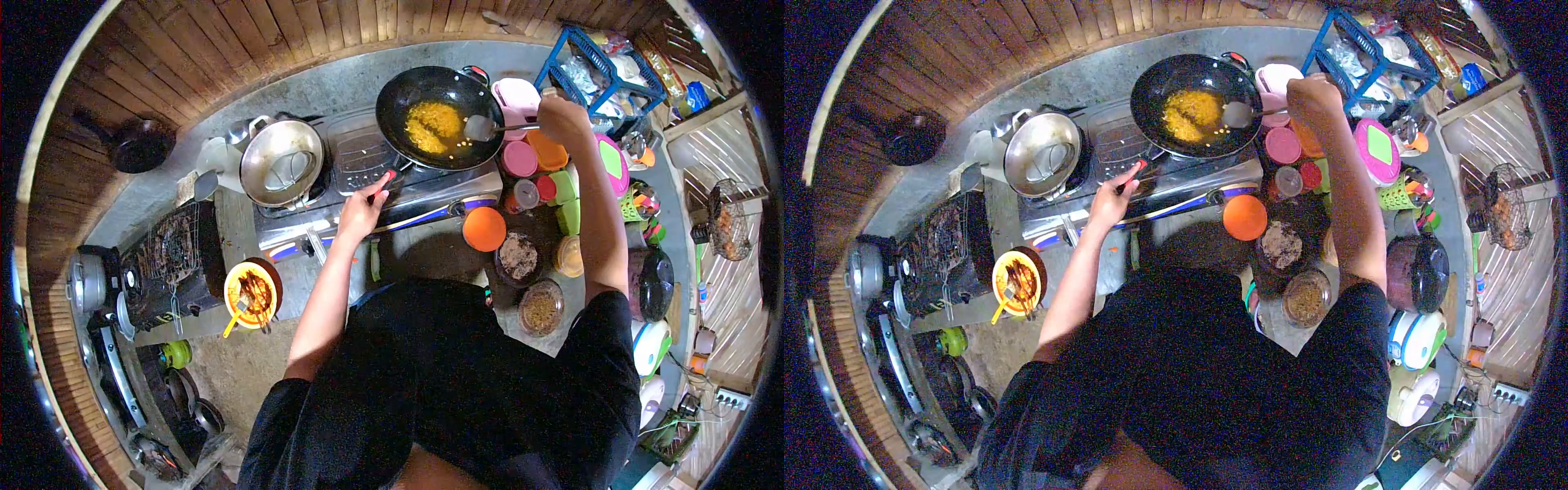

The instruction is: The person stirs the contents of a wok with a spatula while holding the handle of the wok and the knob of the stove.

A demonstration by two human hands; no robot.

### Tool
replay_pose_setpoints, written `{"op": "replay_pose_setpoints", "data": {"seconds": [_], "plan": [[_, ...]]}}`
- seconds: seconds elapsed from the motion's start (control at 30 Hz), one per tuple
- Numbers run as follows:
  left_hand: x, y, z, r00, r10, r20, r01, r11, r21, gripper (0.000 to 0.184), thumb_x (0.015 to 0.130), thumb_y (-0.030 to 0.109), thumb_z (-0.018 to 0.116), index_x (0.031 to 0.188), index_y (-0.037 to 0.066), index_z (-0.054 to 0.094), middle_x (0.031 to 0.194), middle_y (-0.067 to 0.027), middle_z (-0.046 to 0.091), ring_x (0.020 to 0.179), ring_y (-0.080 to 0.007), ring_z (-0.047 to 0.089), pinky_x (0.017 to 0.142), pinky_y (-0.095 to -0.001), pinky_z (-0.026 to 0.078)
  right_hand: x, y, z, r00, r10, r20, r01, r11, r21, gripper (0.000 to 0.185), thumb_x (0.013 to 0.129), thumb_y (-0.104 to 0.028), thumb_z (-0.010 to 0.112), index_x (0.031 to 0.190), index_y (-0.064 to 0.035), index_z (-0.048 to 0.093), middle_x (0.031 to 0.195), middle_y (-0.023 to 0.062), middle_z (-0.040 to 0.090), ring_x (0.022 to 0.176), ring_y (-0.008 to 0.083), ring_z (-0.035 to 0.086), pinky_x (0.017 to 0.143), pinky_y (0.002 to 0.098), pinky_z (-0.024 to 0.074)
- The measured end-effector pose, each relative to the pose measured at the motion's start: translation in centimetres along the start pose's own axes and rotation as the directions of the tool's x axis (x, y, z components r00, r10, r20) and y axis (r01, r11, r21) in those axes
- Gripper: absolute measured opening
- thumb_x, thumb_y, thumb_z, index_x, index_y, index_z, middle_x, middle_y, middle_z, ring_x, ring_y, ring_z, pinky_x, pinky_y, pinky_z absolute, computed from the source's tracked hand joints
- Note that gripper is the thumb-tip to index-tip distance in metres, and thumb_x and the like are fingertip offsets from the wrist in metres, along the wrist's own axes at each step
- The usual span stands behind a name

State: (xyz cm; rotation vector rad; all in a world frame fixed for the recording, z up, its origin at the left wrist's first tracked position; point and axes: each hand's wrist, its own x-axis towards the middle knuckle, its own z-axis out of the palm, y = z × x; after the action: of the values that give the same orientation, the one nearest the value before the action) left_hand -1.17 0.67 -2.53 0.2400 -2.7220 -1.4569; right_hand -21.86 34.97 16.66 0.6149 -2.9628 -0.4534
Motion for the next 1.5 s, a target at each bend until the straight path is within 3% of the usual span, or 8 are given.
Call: {"op": "replay_pose_setpoints", "data": {"seconds": [0.13, 0.3, 0.5, 0.6, 0.93, 1.0, 1.3, 1.5], "plan": [[-0.3, 1.5, -0.6, 0.995, -0.086, 0.044, 0.086, 0.996, -0.011, 0.04, 0.096, 0.023, 0.061, 0.135, 0.026, 0.057, 0.126, -0.0157, 0.063, 0.118, -0.0238, 0.061, 0.1, -0.0313, 0.044, 0.1, 0.3, 0.1, 0.995, 0.014, 0.102, -0.015, 1.0, 0.008, 0.016, 0.08, -0.008, 0.056, 0.081, -0.0012, 0.07, 0.091, 0.0236, 0.07, 0.083, 0.0379, 0.07, 0.07, 0.0458, 0.0568], [-0.1, 0.9, -0.3, 1.0, -0.022, 0.014, 0.022, 1.0, -0.011, 0.039, 0.096, 0.022, 0.061, 0.135, 0.026, 0.057, 0.125, -0.0158, 0.063, 0.117, -0.0232, 0.061, 0.099, -0.0312, 0.045, 3.9, 1.9, 5.8, 0.837, -0.5, 0.223, 0.533, 0.838, -0.12, 0.024, 0.08, -0.015, 0.058, 0.091, 0.0008, 0.071, 0.09, 0.0259, 0.069, 0.084, 0.0364, 0.071, 0.072, 0.0465, 0.0581], [-0.2, 0.4, -0.2, 1.0, -0.005, -0.001, 0.005, 1.0, 0.017, 0.04, 0.095, 0.031, 0.06, 0.134, 0.035, 0.055, 0.124, -0.0131, 0.063, 0.112, -0.0346, 0.061, 0.094, -0.0384, 0.049, 1.7, -2.8, 1.8, 0.961, -0.186, 0.203, 0.184, 0.983, 0.027, 0.028, 0.082, -0.016, 0.053, 0.097, 0.0019, 0.07, 0.092, 0.0264, 0.069, 0.086, 0.0368, 0.071, 0.075, 0.0475, 0.0577], [-0.3, 0.6, -0.2, 1.0, -0.009, -0.009, 0.01, 1.0, 0.024, 0.04, 0.095, 0.031, 0.06, 0.134, 0.036, 0.055, 0.123, -0.0132, 0.064, 0.111, -0.0349, 0.062, 0.093, -0.0387, 0.05, 4.3, -1.2, 7.4, 0.886, -0.426, 0.183, 0.436, 0.9, -0.02, 0.028, 0.083, -0.016, 0.051, 0.093, 0.0015, 0.07, 0.092, 0.0262, 0.069, 0.087, 0.0364, 0.071, 0.075, 0.0485, 0.0574], [-0.4, 2.0, -0.8, 0.993, -0.115, 0.02, 0.112, 0.99, 0.087, 0.04, 0.095, 0.031, 0.059, 0.134, 0.037, 0.055, 0.123, -0.0134, 0.064, 0.11, -0.0366, 0.062, 0.093, -0.0402, 0.05, 6.2, -5.3, 14.2, 0.946, -0.282, 0.16, 0.282, 0.959, 0.022, 0.027, 0.083, -0.019, 0.051, 0.093, -0.0057, 0.073, 0.086, 0.018, 0.072, 0.083, 0.0321, 0.072, 0.069, 0.0457, 0.0583], [-0.3, 1.4, -0.6, 0.996, -0.084, 0.013, 0.083, 0.994, 0.076, 0.04, 0.095, 0.031, 0.059, 0.134, 0.037, 0.056, 0.123, -0.0132, 0.064, 0.11, -0.0369, 0.062, 0.093, -0.0406, 0.049, 6.3, -5.9, 15.1, 0.978, -0.171, -0.123, 0.184, 0.977, 0.11, 0.019, 0.081, -0.016, 0.058, 0.074, -0.0004, 0.067, 0.071, 0.0182, 0.068, 0.068, 0.0355, 0.069, 0.065, 0.047, 0.0564], [-0.5, 2.2, -1.0, 0.998, -0.058, 0.024, 0.056, 0.997, 0.052, 0.041, 0.094, 0.029, 0.061, 0.134, 0.033, 0.056, 0.124, -0.0142, 0.063, 0.111, -0.0354, 0.062, 0.093, -0.0377, 0.05, 3.1, -3.6, 9.2, 0.918, -0.193, -0.346, 0.318, 0.88, 0.353, 0.015, 0.085, -0.018, 0.056, 0.086, -0.0114, 0.07, 0.082, 0.0173, 0.07, 0.08, 0.0357, 0.071, 0.067, 0.0508, 0.057], [-0.2, 1.1, -0.6, 0.999, -0.03, 0.017, 0.029, 0.999, 0.04, 0.041, 0.094, 0.028, 0.061, 0.134, 0.032, 0.056, 0.124, -0.0148, 0.063, 0.112, -0.0355, 0.061, 0.093, -0.0378, 0.049, 1.7, -0.7, 2.9, 0.99, -0.075, -0.117, 0.087, 0.99, 0.107, 0.017, 0.084, -0.011, 0.054, 0.088, -0.0034, 0.069, 0.084, 0.0202, 0.07, 0.079, 0.0363, 0.071, 0.067, 0.0464, 0.0579]]}}
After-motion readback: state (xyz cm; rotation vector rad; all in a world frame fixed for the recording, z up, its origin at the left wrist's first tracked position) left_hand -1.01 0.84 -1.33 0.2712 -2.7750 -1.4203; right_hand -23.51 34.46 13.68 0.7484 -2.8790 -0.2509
